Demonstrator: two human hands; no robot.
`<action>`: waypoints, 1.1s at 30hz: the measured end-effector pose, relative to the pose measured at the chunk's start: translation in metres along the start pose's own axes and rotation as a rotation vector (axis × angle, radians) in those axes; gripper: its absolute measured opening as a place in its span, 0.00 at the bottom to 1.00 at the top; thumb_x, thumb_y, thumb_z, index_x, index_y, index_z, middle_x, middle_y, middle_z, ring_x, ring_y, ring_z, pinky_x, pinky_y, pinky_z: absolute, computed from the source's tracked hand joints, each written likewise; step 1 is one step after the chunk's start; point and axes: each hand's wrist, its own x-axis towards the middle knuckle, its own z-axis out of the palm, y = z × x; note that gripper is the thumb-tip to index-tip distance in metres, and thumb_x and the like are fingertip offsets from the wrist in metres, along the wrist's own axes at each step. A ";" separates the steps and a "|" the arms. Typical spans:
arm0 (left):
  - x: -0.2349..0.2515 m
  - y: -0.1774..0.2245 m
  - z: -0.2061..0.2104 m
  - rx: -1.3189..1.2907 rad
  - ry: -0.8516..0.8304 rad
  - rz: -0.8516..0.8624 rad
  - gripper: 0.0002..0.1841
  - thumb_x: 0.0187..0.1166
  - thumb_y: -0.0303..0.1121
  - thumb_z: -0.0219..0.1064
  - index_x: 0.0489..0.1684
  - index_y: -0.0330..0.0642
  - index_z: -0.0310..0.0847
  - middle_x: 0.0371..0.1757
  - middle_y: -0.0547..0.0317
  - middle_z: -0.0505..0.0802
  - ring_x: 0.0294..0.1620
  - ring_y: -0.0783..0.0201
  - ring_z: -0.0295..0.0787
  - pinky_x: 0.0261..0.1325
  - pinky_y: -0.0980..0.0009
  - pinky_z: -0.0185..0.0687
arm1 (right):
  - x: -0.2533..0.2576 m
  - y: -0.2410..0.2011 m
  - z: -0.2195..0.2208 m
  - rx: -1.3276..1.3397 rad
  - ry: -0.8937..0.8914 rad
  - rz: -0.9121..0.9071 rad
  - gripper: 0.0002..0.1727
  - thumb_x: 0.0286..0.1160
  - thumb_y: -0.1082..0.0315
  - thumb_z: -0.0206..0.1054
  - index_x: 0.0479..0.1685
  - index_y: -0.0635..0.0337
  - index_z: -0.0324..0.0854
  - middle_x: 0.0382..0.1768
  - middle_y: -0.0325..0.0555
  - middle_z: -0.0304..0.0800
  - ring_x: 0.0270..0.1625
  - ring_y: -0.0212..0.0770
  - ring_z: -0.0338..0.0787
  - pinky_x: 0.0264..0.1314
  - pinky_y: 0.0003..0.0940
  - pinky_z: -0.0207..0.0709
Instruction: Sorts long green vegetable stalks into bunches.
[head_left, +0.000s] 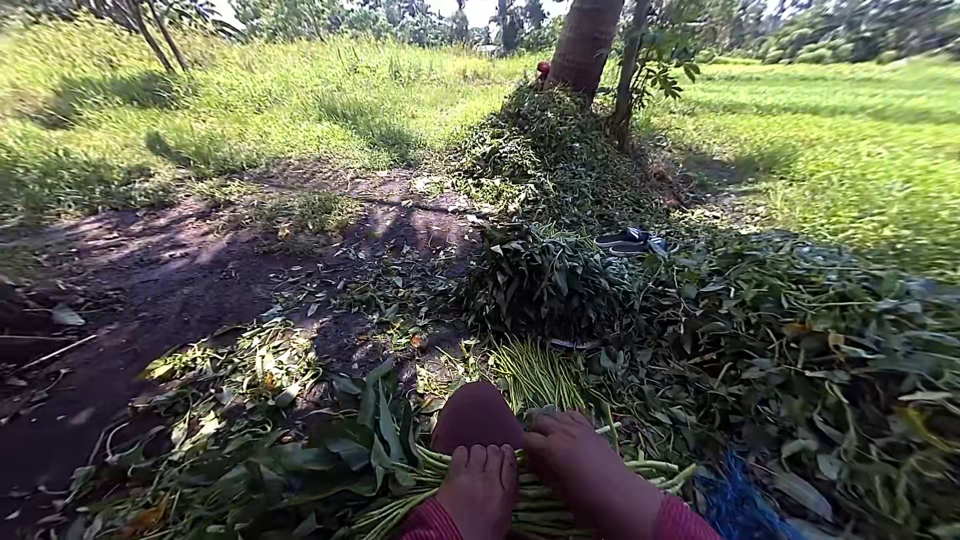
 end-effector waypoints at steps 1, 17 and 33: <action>0.000 0.000 0.000 0.012 0.010 0.007 0.24 0.55 0.35 0.81 0.54 0.38 0.91 0.43 0.51 0.96 0.41 0.53 0.96 0.39 0.58 0.88 | 0.005 0.006 0.007 0.066 -0.089 0.022 0.09 0.80 0.67 0.67 0.48 0.59 0.90 0.51 0.55 0.93 0.58 0.58 0.91 0.63 0.60 0.81; 0.019 -0.017 -0.025 -0.289 -0.533 -0.035 0.39 0.64 0.41 0.81 0.76 0.32 0.74 0.66 0.38 0.89 0.65 0.40 0.88 0.60 0.43 0.82 | -0.018 0.020 -0.026 -0.222 0.110 -0.052 0.15 0.79 0.57 0.65 0.56 0.49 0.92 0.73 0.50 0.85 0.77 0.56 0.83 0.78 0.66 0.71; -0.054 -0.030 -0.054 -0.160 -0.178 -0.138 0.58 0.40 0.56 0.90 0.85 0.47 0.72 0.83 0.43 0.79 0.86 0.31 0.66 0.80 0.23 0.53 | 0.006 -0.002 0.051 -0.090 -0.204 -0.093 0.50 0.36 0.56 0.90 0.72 0.61 0.76 0.52 0.63 0.89 0.58 0.66 0.91 0.77 0.75 0.66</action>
